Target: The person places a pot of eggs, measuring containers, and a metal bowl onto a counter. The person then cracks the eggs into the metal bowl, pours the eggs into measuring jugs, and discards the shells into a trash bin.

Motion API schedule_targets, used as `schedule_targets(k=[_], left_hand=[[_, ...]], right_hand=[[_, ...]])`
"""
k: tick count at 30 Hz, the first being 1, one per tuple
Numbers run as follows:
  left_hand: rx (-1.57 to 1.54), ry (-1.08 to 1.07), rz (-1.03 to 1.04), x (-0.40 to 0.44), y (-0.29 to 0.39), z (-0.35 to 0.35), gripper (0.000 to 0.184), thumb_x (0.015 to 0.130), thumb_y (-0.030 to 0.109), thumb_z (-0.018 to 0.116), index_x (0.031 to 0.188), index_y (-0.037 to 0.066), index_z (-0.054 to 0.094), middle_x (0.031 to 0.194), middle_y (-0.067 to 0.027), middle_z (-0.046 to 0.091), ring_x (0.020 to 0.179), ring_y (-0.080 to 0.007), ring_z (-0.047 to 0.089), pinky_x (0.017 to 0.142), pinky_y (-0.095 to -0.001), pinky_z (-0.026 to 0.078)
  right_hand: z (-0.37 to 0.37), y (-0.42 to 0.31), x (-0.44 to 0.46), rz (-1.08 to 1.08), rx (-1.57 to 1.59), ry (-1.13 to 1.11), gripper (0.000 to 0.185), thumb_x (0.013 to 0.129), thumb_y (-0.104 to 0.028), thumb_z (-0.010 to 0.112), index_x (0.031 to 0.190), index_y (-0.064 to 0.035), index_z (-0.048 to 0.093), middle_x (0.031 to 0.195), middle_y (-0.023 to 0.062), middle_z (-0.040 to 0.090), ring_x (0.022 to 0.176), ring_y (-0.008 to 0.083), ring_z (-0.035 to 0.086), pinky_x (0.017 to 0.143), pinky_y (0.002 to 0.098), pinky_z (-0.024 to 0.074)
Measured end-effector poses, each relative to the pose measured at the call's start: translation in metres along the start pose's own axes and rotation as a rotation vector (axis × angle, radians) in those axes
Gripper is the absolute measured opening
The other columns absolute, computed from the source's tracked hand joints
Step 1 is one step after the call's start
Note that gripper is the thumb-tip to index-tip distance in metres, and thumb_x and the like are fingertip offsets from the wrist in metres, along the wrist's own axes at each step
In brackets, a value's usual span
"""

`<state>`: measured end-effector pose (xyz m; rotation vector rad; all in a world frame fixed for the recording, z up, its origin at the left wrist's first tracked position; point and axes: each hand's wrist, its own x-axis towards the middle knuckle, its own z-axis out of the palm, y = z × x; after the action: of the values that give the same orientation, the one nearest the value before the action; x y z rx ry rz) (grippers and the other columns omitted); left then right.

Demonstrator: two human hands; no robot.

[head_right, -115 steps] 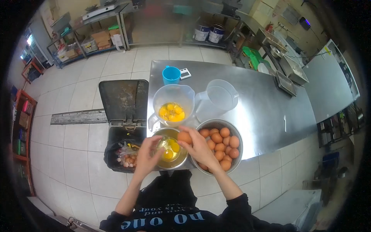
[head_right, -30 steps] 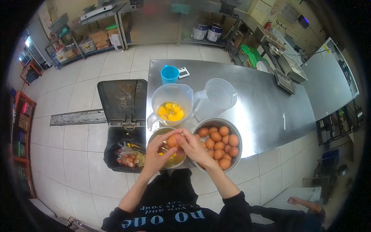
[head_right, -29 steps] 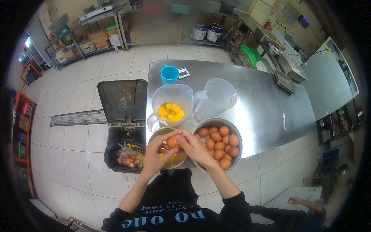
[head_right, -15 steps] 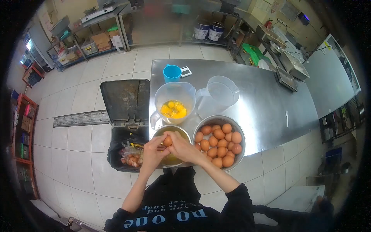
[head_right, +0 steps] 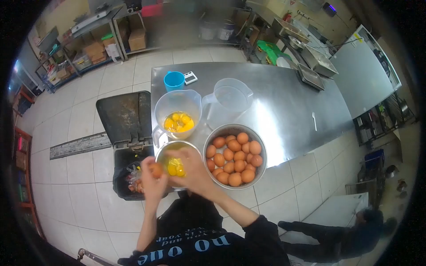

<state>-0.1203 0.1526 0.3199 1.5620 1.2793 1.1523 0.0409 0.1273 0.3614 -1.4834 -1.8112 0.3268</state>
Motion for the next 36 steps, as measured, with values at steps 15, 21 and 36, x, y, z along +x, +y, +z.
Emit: schedule_targets(k=[15, 21, 36], left_hand=[[0.548, 0.430, -0.105, -0.013, -0.078, -0.096, 0.047, 0.077, 0.013, 0.067, 0.121, 0.013, 0.053, 0.135, -0.0187, 0.035, 0.126, -0.0358, 0.029, 0.104, -0.0463, 0.025], [0.465, 0.506, -0.107, -0.015, -0.081, -0.100, 0.038, 0.079, 0.009, 0.063, 0.116, 0.009, 0.054, 0.126, -0.0156, 0.044, 0.122, -0.0309, 0.036, 0.103, -0.0424, 0.027], [-0.147, -0.310, 0.116, 0.028, 0.033, 0.018, 0.044, 0.078, -0.001, 0.065, 0.121, 0.010, 0.059, 0.110, -0.0087, 0.055, 0.091, -0.0154, 0.058, 0.076, -0.0263, 0.049]], right_hand=[[-0.028, 0.135, -0.027, 0.397, -0.440, -0.622, 0.042, 0.070, -0.024, 0.071, 0.102, -0.0044, 0.052, 0.097, 0.0186, 0.057, 0.090, 0.0354, 0.061, 0.073, 0.0446, 0.0499], [-0.051, 0.104, -0.021, 0.851, 0.725, -0.205, 0.035, 0.082, -0.020, 0.060, 0.112, -0.0037, 0.052, 0.109, 0.0144, 0.054, 0.100, 0.0253, 0.057, 0.082, 0.0361, 0.0459], [-0.016, 0.053, 0.020, 0.165, 0.364, -0.127, 0.036, 0.089, -0.011, 0.059, 0.122, -0.0037, 0.049, 0.109, 0.0126, 0.055, 0.099, 0.0238, 0.055, 0.085, 0.0330, 0.0451]])
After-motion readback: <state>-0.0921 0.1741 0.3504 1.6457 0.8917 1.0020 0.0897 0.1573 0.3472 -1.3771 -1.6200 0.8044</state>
